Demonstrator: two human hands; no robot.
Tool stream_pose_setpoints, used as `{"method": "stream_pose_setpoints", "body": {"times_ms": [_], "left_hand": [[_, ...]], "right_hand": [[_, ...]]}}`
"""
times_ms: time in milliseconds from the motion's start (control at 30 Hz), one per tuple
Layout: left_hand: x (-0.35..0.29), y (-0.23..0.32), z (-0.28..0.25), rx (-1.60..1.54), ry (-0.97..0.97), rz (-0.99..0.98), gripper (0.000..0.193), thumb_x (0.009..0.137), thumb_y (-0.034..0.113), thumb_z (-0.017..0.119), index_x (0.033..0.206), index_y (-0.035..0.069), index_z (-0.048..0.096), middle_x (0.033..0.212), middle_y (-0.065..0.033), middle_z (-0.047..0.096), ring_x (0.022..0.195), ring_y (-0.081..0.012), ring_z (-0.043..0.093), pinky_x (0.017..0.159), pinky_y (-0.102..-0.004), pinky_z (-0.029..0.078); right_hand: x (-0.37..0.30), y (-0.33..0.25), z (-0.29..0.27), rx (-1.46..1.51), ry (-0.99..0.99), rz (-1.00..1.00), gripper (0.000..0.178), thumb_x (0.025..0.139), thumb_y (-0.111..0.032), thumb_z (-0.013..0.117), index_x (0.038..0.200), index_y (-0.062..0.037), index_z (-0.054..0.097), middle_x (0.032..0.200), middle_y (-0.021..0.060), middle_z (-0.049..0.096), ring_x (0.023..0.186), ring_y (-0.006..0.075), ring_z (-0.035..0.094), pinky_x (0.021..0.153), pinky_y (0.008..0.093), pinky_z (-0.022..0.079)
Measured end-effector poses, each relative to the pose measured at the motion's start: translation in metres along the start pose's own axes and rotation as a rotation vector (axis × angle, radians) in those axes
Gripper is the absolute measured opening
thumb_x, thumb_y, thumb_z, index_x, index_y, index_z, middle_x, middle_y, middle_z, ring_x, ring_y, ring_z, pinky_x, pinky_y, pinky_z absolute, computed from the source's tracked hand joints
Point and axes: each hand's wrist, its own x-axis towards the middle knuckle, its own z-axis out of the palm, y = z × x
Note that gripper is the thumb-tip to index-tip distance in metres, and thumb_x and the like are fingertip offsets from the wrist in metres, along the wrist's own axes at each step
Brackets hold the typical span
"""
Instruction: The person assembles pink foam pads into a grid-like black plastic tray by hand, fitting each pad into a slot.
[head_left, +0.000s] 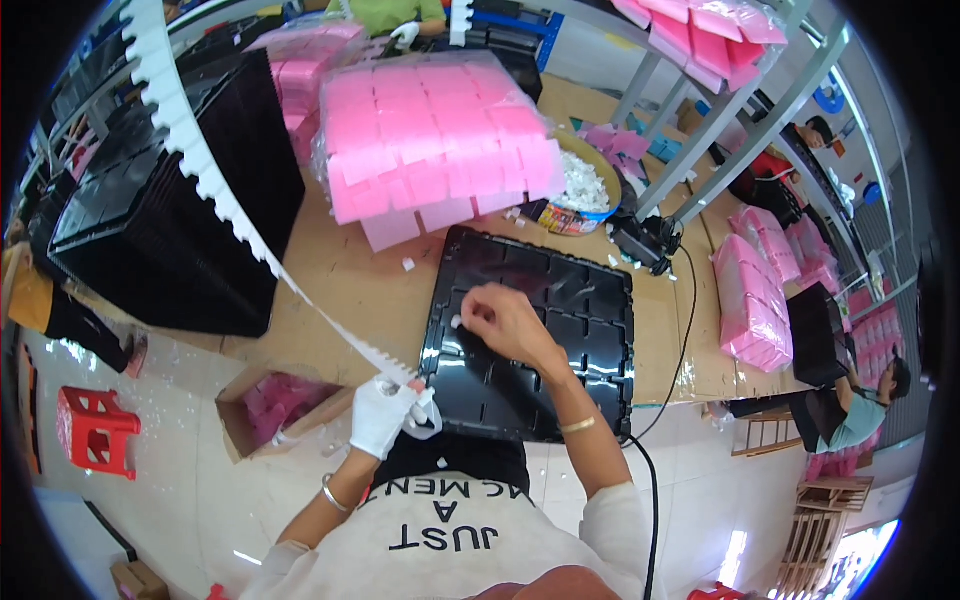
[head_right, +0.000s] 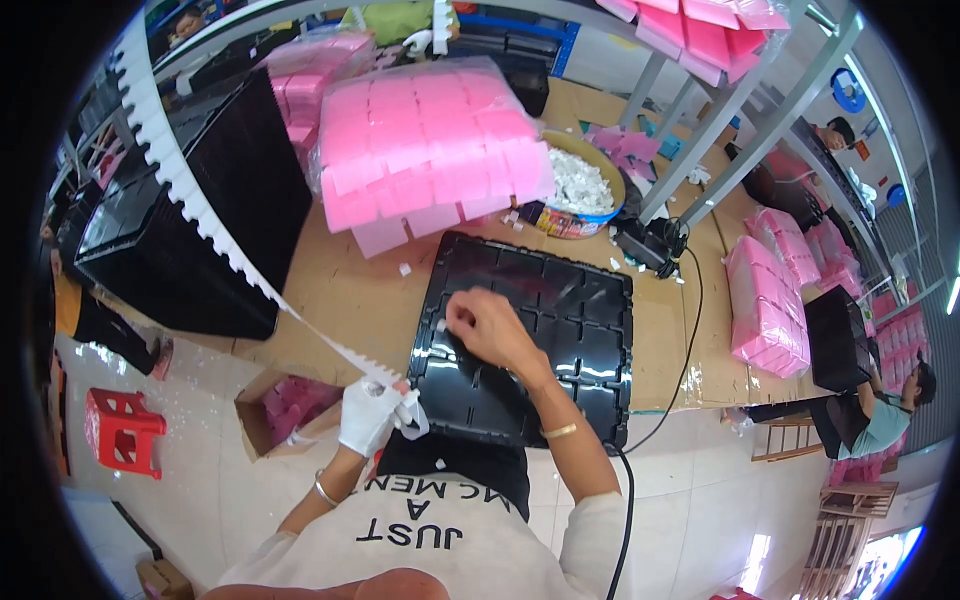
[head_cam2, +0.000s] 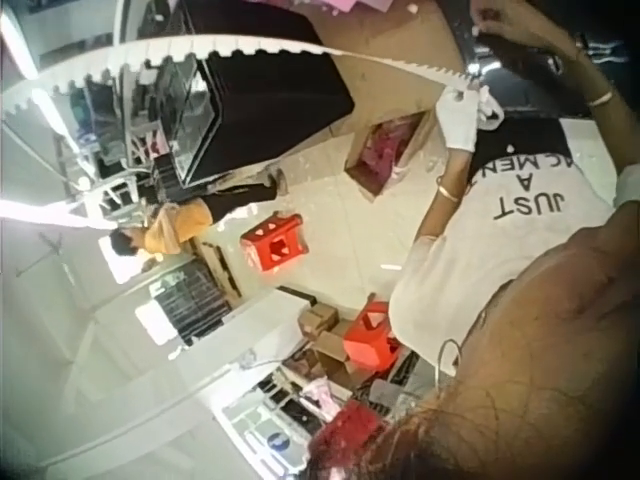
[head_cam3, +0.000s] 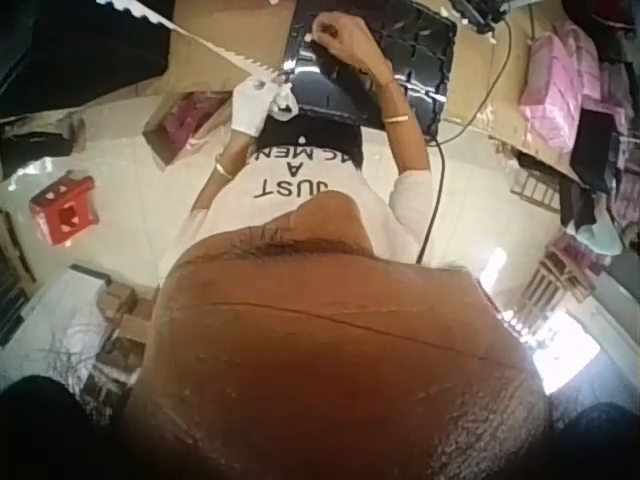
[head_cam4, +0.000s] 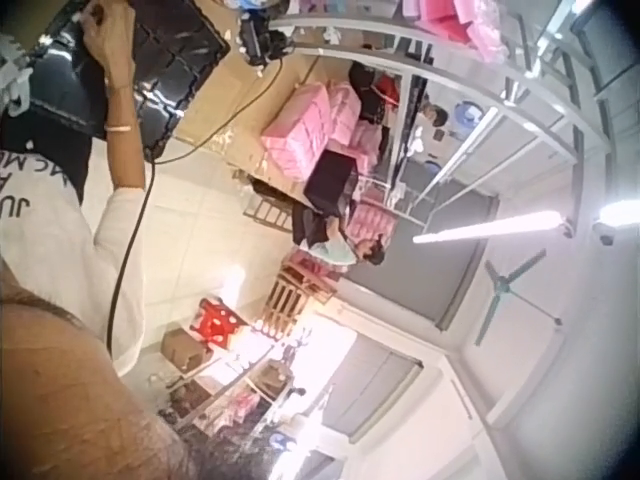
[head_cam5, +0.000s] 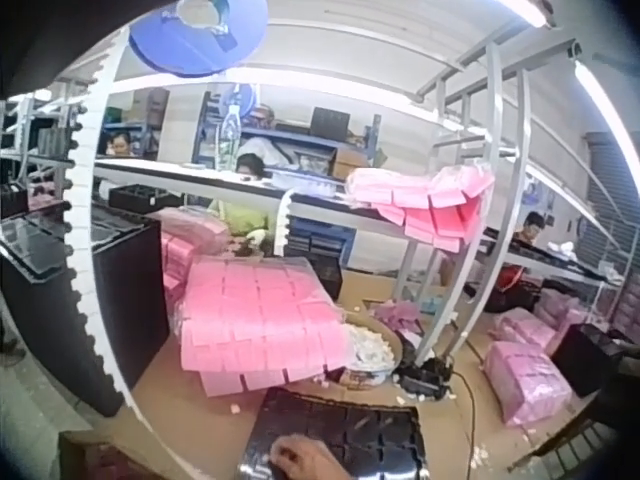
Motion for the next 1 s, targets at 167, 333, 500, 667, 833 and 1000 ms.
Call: {"method": "stream_pose_setpoints", "body": {"times_ms": [167,333,500,667,833,1000], "left_hand": [[-0.013,0.018,0.015,0.057,-0.014,0.098,0.014,0.094,0.008,0.072,0.101,-0.004,0.071,0.076,-0.0083,0.071,0.054,-0.0113,0.064,0.044,-0.0240,0.046],[-0.027,0.028,0.024,0.158,-0.033,0.046,0.016,0.094,0.009,0.074,0.100,-0.005,0.071,0.076,-0.0086,0.072,0.057,-0.0103,0.066,0.047,-0.0231,0.050],[-0.040,0.028,0.027,0.124,-0.086,0.060,0.018,0.095,0.012,0.073,0.101,-0.005,0.071,0.075,-0.0090,0.072,0.056,-0.0109,0.066,0.046,-0.0237,0.049],[-0.052,0.038,0.028,0.104,-0.060,0.100,0.019,0.097,0.015,0.071,0.102,-0.003,0.071,0.075,-0.0080,0.072,0.054,-0.0110,0.064,0.046,-0.0237,0.049],[-0.035,0.024,-0.002,0.307,0.106,0.033,0.023,0.099,0.020,0.068,0.100,-0.002,0.071,0.076,-0.0066,0.071,0.050,-0.0086,0.058,0.043,-0.0247,0.044],[-0.036,-0.003,-0.032,0.328,0.212,0.194,0.018,0.099,0.016,0.067,0.104,-0.001,0.071,0.075,-0.0030,0.069,0.052,-0.0054,0.053,0.044,-0.0237,0.039]], "right_hand": [[-0.084,-0.056,0.018,0.333,-0.098,0.260,0.013,0.089,-0.009,0.073,0.094,0.0008,0.066,0.081,0.0067,0.071,0.073,0.0130,0.068,0.068,0.0269,0.055],[-0.104,-0.072,0.024,0.276,-0.070,0.253,0.015,0.090,-0.009,0.073,0.099,0.0008,0.067,0.082,0.0058,0.071,0.071,0.0117,0.066,0.067,0.0259,0.054],[-0.104,-0.075,0.024,0.245,-0.074,0.207,0.013,0.091,-0.010,0.073,0.097,0.0006,0.070,0.079,0.0049,0.069,0.067,0.0100,0.061,0.064,0.0250,0.051],[-0.104,-0.081,0.025,0.213,-0.100,0.145,0.013,0.090,-0.011,0.071,0.094,0.0009,0.069,0.076,0.0049,0.067,0.064,0.0100,0.058,0.060,0.0250,0.048],[-0.097,-0.083,0.013,0.220,-0.090,0.072,0.013,0.090,-0.012,0.070,0.091,0.0012,0.068,0.073,0.0053,0.065,0.062,0.0100,0.057,0.059,0.0258,0.047],[-0.072,-0.051,0.011,-0.055,-0.268,0.065,0.009,0.085,-0.010,0.067,0.083,-0.0008,0.067,0.068,0.0091,0.065,0.058,0.0207,0.062,0.059,0.0316,0.049]]}}
